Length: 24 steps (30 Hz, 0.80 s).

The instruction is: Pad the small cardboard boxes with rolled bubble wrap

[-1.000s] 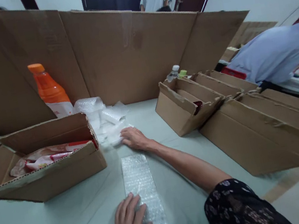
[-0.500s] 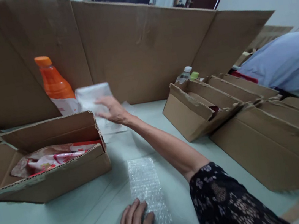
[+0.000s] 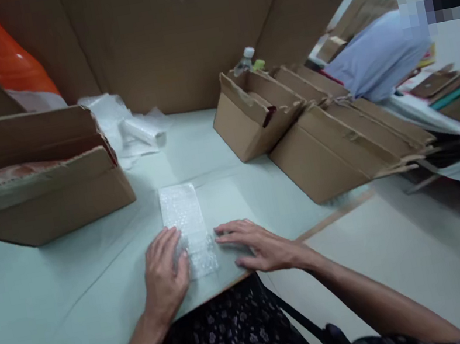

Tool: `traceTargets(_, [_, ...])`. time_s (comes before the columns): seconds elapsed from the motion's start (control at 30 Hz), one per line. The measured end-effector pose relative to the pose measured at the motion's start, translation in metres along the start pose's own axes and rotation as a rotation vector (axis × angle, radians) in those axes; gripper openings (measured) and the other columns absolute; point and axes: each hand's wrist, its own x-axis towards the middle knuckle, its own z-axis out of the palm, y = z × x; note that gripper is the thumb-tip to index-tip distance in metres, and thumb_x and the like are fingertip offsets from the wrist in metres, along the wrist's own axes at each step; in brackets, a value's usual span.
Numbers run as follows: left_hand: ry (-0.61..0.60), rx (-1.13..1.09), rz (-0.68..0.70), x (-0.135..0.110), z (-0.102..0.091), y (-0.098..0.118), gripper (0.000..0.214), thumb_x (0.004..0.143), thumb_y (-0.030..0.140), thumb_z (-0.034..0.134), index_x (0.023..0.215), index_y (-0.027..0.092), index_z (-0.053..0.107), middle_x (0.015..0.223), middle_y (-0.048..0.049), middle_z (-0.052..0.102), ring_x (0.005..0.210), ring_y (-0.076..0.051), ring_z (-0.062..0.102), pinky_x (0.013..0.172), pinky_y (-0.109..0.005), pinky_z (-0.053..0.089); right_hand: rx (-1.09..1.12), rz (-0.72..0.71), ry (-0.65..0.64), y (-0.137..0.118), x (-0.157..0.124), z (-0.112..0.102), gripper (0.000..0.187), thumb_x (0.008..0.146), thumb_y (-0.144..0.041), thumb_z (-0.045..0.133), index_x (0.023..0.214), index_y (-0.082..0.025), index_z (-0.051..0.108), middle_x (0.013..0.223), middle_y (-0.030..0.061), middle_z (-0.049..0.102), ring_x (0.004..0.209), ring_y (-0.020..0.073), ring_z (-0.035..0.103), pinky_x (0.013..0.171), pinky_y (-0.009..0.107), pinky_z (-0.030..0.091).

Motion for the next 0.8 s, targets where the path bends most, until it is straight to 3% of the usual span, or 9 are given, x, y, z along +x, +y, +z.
traceTargets(0.1, [-0.008, -0.104, -0.207, 0.003, -0.013, 0.005, 0.036, 0.094, 0.027, 0.052, 0.126, 0.017, 0.066, 0.129, -0.0118, 0.071, 0.123, -0.026, 0.065, 0.107, -0.046, 0.052, -0.103, -0.067, -0.013, -0.015, -0.015, 0.028, 0.064, 0.090, -0.028, 0.071, 0.151, -0.021, 0.051, 0.159, 0.0169, 0.045, 0.146, 0.0292, 0.043, 0.117, 0.051, 0.037])
traceTargets(0.2, [0.005, -0.168, -0.352, 0.001, -0.029, 0.014, 0.039, 0.092, 0.032, 0.052, 0.124, 0.016, 0.069, 0.126, -0.0103, 0.073, 0.120, -0.025, 0.067, 0.107, -0.042, 0.052, -0.201, -0.160, 0.010, -0.020, -0.005, 0.046, 0.057, 0.093, -0.030, 0.070, 0.147, -0.018, 0.053, 0.158, 0.0186, 0.045, 0.143, 0.0300, 0.044, 0.114, 0.050, 0.039])
traceTargets(0.3, [0.009, -0.152, -0.379, -0.009, -0.041, 0.020, 0.039, 0.090, 0.034, 0.053, 0.121, 0.017, 0.071, 0.124, -0.0093, 0.074, 0.121, -0.026, 0.066, 0.109, -0.043, 0.050, -0.283, -0.200, 0.067, -0.017, 0.011, 0.058, 0.043, 0.094, -0.029, 0.070, 0.134, -0.015, 0.063, 0.150, 0.0174, 0.055, 0.134, 0.0296, 0.052, 0.107, 0.047, 0.044])
traceTargets(0.47, [-0.084, -0.119, -0.279, -0.027, -0.046, 0.021, 0.046, 0.081, 0.028, 0.052, 0.120, 0.016, 0.071, 0.128, -0.0125, 0.071, 0.124, -0.028, 0.064, 0.108, -0.044, 0.052, -0.352, -0.237, 0.222, -0.011, 0.024, 0.071, 0.018, 0.101, -0.023, 0.059, 0.113, -0.018, 0.072, 0.129, 0.0123, 0.070, 0.116, 0.0246, 0.062, 0.095, 0.039, 0.047])
traceTargets(0.63, [-0.169, -0.053, -0.212, -0.039, -0.044, 0.029, 0.063, 0.073, 0.023, 0.053, 0.135, 0.018, 0.063, 0.139, -0.0123, 0.065, 0.122, -0.027, 0.064, 0.094, -0.039, 0.057, -0.035, -0.123, 0.358, -0.022, 0.022, 0.071, 0.017, 0.099, -0.018, 0.058, 0.103, -0.016, 0.074, 0.103, 0.0073, 0.078, 0.096, 0.0185, 0.069, 0.088, 0.031, 0.049])
traceTargets(0.73, [-0.099, -0.029, -0.288, -0.040, -0.038, 0.034, 0.050, 0.083, 0.035, 0.051, 0.127, 0.018, 0.067, 0.114, -0.0100, 0.075, 0.096, -0.022, 0.070, 0.079, -0.034, 0.057, 0.194, -0.015, 0.342, -0.028, 0.018, 0.063, 0.018, 0.096, -0.019, 0.058, 0.099, -0.017, 0.075, 0.093, 0.0023, 0.077, 0.085, 0.0147, 0.069, 0.079, 0.025, 0.049])
traceTargets(0.8, [-0.042, -0.006, -0.326, -0.036, -0.030, 0.034, 0.047, 0.087, 0.041, 0.048, 0.122, 0.016, 0.068, 0.091, -0.0066, 0.075, 0.079, -0.020, 0.069, 0.075, -0.033, 0.056, 0.237, 0.047, 0.401, -0.029, 0.013, 0.059, 0.017, 0.094, -0.020, 0.058, 0.102, -0.017, 0.074, 0.094, 0.0021, 0.076, 0.084, 0.0143, 0.068, 0.077, 0.025, 0.050])
